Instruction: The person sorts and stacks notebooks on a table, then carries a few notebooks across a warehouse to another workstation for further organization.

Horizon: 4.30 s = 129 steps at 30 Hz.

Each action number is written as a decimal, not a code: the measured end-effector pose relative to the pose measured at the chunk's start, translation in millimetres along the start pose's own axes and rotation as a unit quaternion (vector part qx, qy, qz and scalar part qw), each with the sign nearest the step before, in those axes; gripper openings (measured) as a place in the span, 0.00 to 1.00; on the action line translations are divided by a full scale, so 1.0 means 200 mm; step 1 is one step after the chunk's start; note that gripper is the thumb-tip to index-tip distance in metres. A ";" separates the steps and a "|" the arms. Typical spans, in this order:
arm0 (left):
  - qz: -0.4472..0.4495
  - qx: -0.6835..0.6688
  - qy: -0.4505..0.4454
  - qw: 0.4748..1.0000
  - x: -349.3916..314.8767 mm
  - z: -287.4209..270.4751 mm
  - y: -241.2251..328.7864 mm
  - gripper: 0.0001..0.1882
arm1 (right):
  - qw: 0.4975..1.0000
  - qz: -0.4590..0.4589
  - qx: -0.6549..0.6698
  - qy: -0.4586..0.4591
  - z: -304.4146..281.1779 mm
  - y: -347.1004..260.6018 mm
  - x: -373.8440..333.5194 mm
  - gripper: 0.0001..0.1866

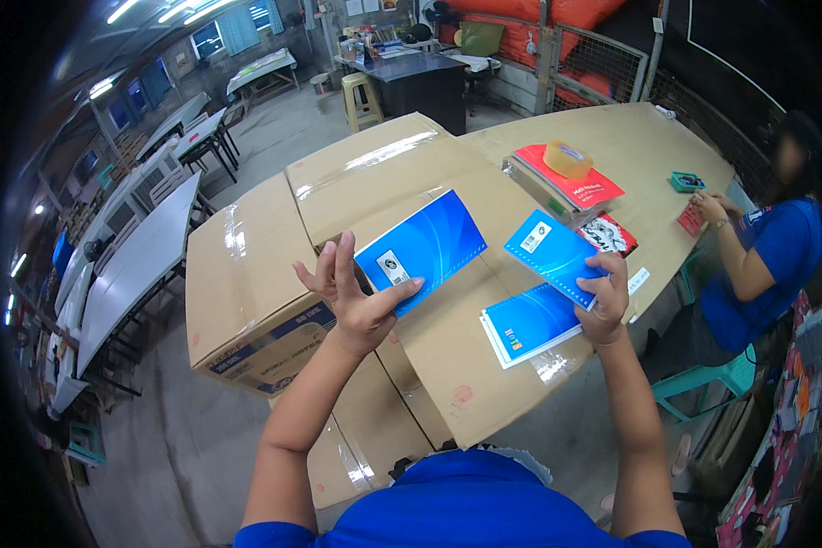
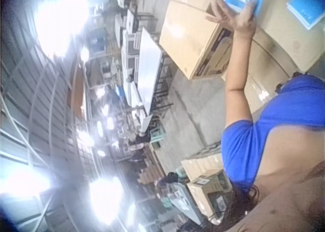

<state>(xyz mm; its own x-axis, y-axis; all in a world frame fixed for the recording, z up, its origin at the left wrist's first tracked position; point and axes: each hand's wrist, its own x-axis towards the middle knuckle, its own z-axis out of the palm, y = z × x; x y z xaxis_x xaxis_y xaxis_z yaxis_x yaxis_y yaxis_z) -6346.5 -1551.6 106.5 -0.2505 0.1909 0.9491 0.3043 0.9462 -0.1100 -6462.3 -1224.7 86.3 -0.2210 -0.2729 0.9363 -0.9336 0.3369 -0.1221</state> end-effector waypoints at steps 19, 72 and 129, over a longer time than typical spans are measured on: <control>-0.021 -0.052 -0.129 0.990 0.26 0.12 -0.21 0.11 | 0.953 0.064 0.045 -0.292 0.27 0.32 0.21 0.12; -0.027 -0.124 -0.317 0.940 0.46 -0.01 -0.04 0.18 | 0.873 0.289 0.090 -0.383 0.37 -0.65 0.33 0.39; -0.091 -0.291 -0.120 0.945 0.12 0.00 -0.08 0.14 | 0.924 0.290 0.192 -0.161 0.55 -0.66 0.15 0.23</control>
<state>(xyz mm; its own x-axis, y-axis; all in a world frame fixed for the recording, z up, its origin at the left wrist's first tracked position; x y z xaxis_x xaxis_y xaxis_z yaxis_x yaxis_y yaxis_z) -6358.3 -1561.8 131.0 -0.5268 0.1594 0.8349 0.6726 0.6788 0.2948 -6377.3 -1376.8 93.3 -0.7301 -0.4216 0.5378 -0.6493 0.1826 -0.7383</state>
